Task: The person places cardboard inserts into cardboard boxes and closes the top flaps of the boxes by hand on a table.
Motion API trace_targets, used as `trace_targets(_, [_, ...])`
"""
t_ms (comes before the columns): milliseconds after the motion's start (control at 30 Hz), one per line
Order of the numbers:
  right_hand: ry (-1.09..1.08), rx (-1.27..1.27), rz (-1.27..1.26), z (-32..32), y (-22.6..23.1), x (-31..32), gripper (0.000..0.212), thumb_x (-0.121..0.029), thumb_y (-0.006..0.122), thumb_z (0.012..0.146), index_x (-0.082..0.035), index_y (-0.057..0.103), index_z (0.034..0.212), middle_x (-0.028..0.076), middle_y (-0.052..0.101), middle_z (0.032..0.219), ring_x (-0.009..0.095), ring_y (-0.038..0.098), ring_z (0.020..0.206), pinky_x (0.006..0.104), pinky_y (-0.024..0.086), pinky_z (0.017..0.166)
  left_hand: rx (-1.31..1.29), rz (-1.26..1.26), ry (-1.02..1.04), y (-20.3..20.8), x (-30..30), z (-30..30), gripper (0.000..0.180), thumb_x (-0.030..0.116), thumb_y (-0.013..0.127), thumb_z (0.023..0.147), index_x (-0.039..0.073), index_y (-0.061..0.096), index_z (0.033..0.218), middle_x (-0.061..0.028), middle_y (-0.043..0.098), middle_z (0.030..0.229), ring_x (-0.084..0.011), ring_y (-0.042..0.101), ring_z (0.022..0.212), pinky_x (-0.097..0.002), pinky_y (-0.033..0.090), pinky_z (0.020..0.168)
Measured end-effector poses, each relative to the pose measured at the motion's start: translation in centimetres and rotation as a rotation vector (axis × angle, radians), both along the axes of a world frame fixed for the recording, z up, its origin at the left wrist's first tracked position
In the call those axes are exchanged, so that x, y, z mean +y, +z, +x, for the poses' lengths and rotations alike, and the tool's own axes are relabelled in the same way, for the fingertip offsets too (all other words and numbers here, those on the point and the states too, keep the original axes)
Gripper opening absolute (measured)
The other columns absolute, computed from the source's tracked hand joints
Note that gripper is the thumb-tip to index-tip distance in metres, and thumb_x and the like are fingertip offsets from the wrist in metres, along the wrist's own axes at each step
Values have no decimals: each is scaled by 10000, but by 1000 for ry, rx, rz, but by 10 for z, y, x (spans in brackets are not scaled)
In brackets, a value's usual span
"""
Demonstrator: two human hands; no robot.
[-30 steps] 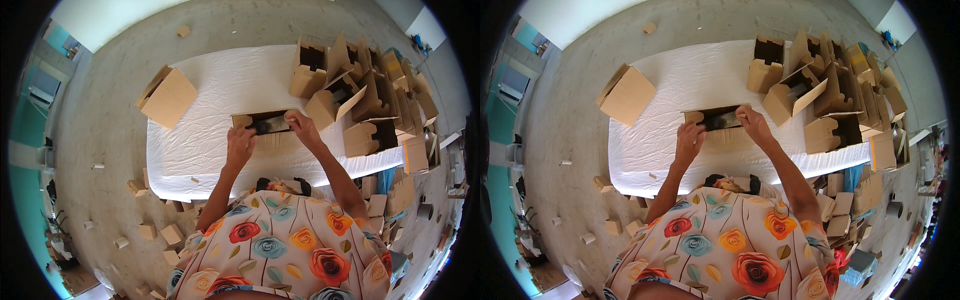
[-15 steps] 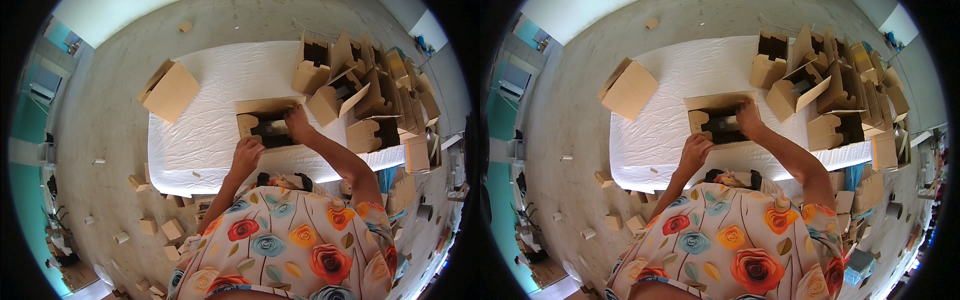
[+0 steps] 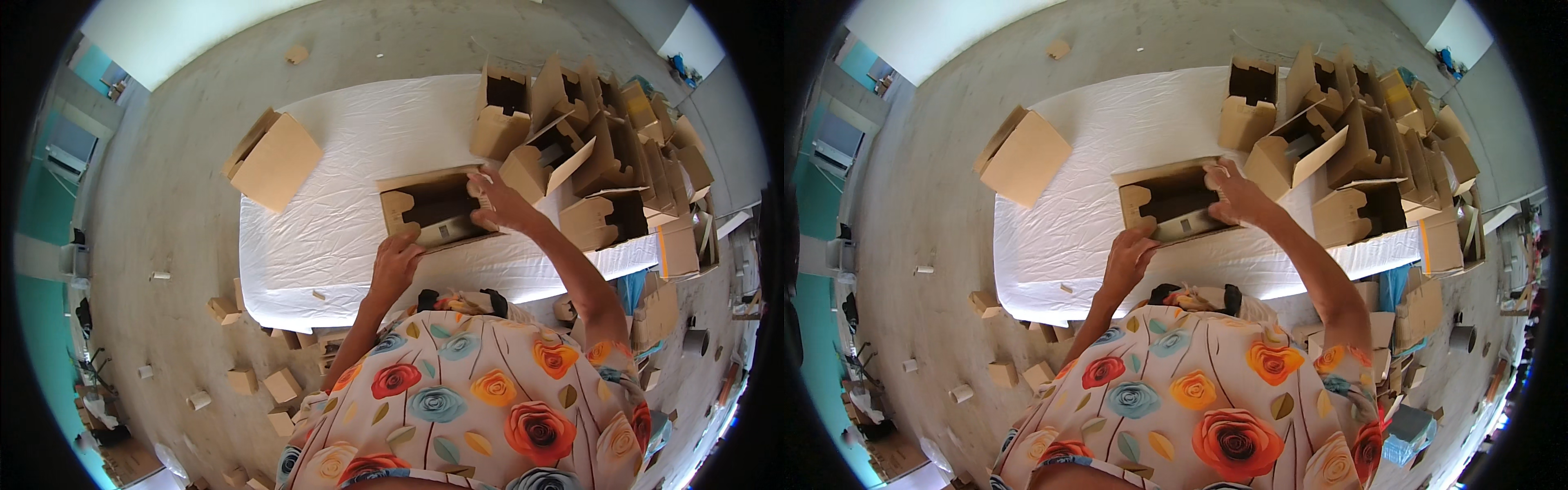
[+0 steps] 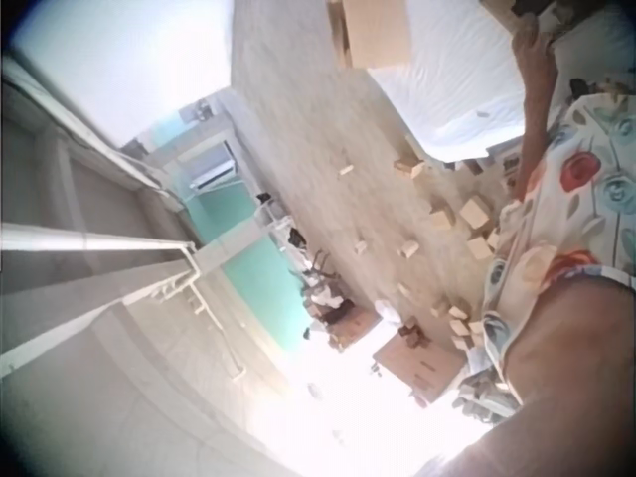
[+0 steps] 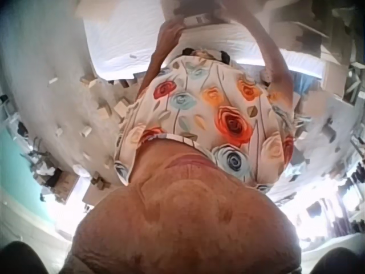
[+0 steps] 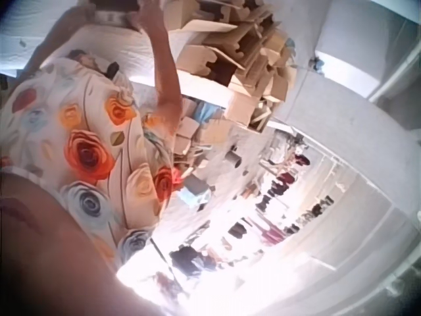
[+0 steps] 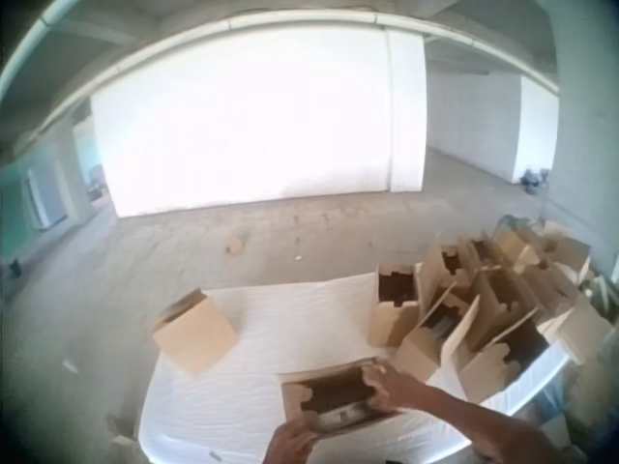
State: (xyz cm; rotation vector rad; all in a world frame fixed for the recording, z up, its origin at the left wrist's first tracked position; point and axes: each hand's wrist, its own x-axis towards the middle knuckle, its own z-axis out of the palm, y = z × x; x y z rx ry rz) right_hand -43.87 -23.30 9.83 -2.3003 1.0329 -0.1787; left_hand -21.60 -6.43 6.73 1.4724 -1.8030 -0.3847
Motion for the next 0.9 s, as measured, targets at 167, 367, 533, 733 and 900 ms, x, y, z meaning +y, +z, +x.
trace_targets(167, [-58, -193, 296, -20, -23, 28, 593, -430, 495, 829, -5, 393, 1229, 175, 434, 1243, 295, 412, 1166, 359, 331, 963, 97, 62, 15, -9, 0, 2, 106, 29, 635, 724, 34, 604, 825, -152, 491, 1131, -323, 492, 1032, -384, 413, 849])
trace_targets(367, [-246, -568, 646, -37, -26, 35, 465, -329, 532, 833, -12, 478, 1169, 92, 518, 1147, 197, 494, 1050, 306, 393, 874, 411, 145, 193, -26, -8, 15, 445, -44, 615, 706, 62, 476, 1115, -158, 434, 1115, -287, 504, 973, -339, 464, 763])
trace_targets(533, [-385, -603, 358, -42, -94, 18, 410, -64, 650, 714, -20, 502, 1093, 51, 546, 1017, 151, 551, 810, 254, 449, 722, 438, 145, 313, -27, -39, 20, 838, -59, 620, 684, 126, 174, 1369, -166, 390, 1086, -230, 497, 858, -301, 483, 673])
trace_targets(733, [-505, -400, -280, -15, -81, 35, 538, -2, 661, 648, -44, 430, 1132, 135, 481, 1006, 256, 538, 863, 321, 457, 754, 380, 113, 272, -32, -69, 39, 110, 91, 605, 768, 35, 623, 860, -133, 482, 893, -194, 478, 811, -292, 448, 592])
trace_targets(900, [-804, -334, 704, -16, -67, 46, 630, -329, 571, 821, -56, 275, 1306, 159, 498, 1114, 273, 562, 914, 342, 507, 729, 223, 43, 344, -98, -59, 54, 201, 138, 608, 777, 69, 582, 964, -125, 487, 893, -232, 456, 814, -338, 424, 697])
